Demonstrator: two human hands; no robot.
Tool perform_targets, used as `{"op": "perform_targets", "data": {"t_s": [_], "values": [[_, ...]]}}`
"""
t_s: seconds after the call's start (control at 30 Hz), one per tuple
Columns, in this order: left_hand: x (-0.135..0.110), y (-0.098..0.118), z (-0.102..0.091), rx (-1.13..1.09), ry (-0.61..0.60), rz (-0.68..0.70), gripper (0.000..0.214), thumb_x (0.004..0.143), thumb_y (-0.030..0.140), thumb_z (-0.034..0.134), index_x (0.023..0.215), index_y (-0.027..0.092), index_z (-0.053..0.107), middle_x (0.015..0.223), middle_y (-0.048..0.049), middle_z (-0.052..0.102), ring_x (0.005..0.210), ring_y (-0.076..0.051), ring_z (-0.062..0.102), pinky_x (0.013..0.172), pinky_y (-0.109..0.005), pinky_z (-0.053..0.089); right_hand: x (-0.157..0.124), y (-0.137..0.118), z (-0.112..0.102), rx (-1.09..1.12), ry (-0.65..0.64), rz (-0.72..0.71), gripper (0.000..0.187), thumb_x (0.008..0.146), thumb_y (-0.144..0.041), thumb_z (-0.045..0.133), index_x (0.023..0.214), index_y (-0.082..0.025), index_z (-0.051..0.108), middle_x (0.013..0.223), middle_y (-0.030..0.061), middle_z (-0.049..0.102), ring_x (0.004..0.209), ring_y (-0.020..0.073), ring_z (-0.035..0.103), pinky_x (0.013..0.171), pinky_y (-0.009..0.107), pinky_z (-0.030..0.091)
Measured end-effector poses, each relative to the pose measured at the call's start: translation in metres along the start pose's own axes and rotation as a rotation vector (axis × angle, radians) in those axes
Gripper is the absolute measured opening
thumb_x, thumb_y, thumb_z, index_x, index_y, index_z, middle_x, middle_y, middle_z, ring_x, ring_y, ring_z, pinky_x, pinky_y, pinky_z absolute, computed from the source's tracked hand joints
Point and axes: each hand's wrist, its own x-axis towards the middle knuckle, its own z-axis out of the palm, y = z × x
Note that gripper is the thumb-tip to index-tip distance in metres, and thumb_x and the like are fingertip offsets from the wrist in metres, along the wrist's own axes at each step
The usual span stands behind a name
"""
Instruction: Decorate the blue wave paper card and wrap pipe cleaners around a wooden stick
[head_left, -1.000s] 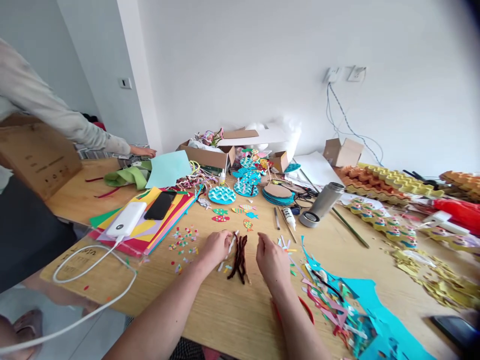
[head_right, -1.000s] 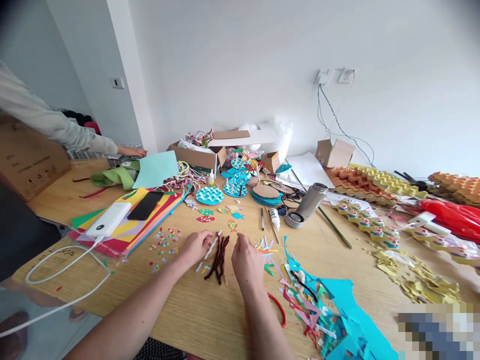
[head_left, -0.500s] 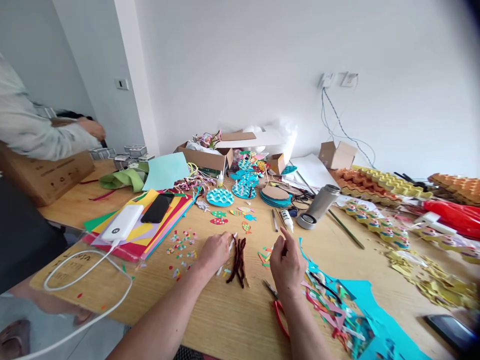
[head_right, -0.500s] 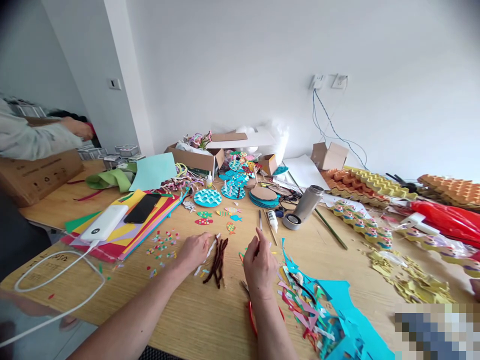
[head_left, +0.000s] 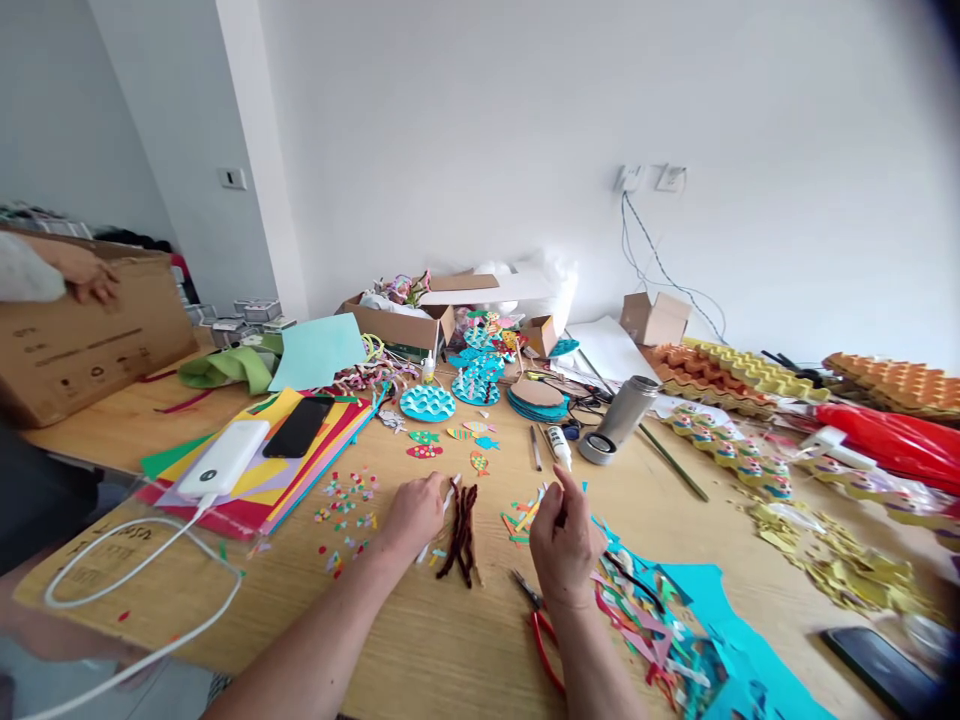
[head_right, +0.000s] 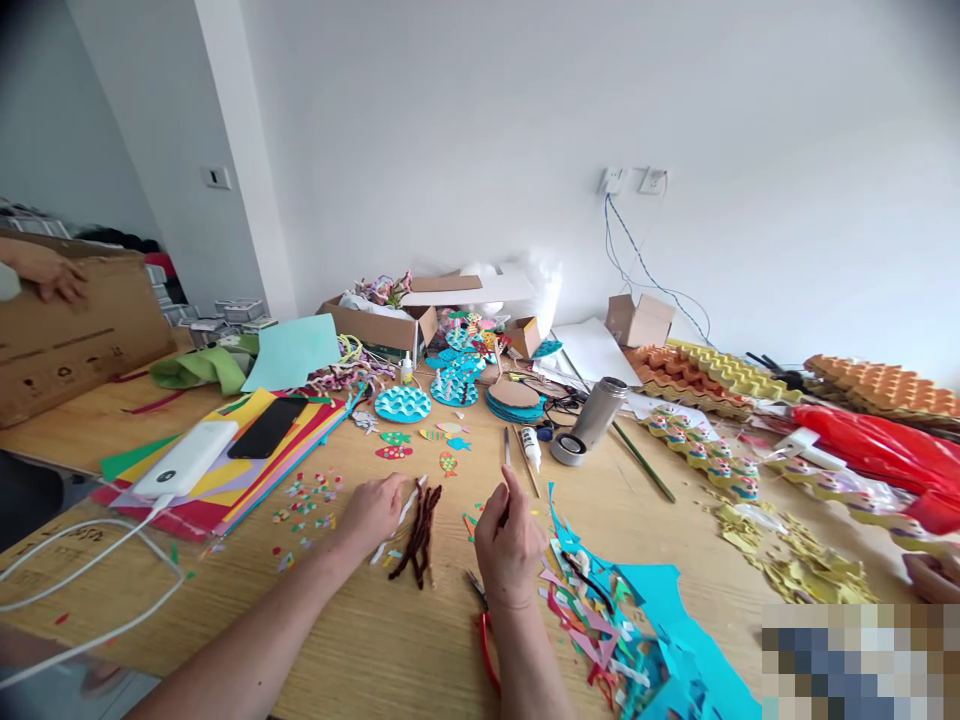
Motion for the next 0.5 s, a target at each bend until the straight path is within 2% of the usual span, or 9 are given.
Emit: {"op": "perform_targets", "data": {"t_s": [0.17,0.33,0.5], "values": [[-0.0002,0.0013,-0.0009,0.015,-0.005,-0.008,0.032,0.086,0.011,0.037,0.111,0.018,0.056,0.092,-0.0095,0.07,0.087,-0.02,0.066,0.075,-0.028,0.045,0.0034,0.0019,0.009,-0.002,0.255,-0.159,0.028,0.092,-0.023,0.043,0.103,-0.011,0.064,0.051,0.0007,0.06,0.038,0.0121,0.05,0.045,0.025,0.034],[-0.0009,0.0017,0.0006,0.026,-0.005,0.01,0.033,0.085,0.009,0.038,0.113,0.018,0.054,0.093,-0.0092,0.07,0.088,-0.021,0.066,0.075,-0.029,0.045,0.0058,0.0041,0.0096,-0.01,0.283,-0.189,0.024,0.09,-0.019,0.046,0.103,-0.01,0.064,0.056,0.0026,0.064,0.04,0.012,0.052,0.045,0.025,0.034],[-0.0006,0.0012,0.0004,0.048,-0.003,0.018,0.033,0.084,0.008,0.039,0.113,0.017,0.054,0.093,-0.0087,0.07,0.088,-0.021,0.066,0.075,-0.029,0.045,0.0063,0.003,0.0067,0.002,0.286,-0.208,0.022,0.09,-0.017,0.047,0.102,-0.011,0.065,0.052,-0.0003,0.061,0.037,0.0103,0.048,0.044,0.024,0.034]]}}
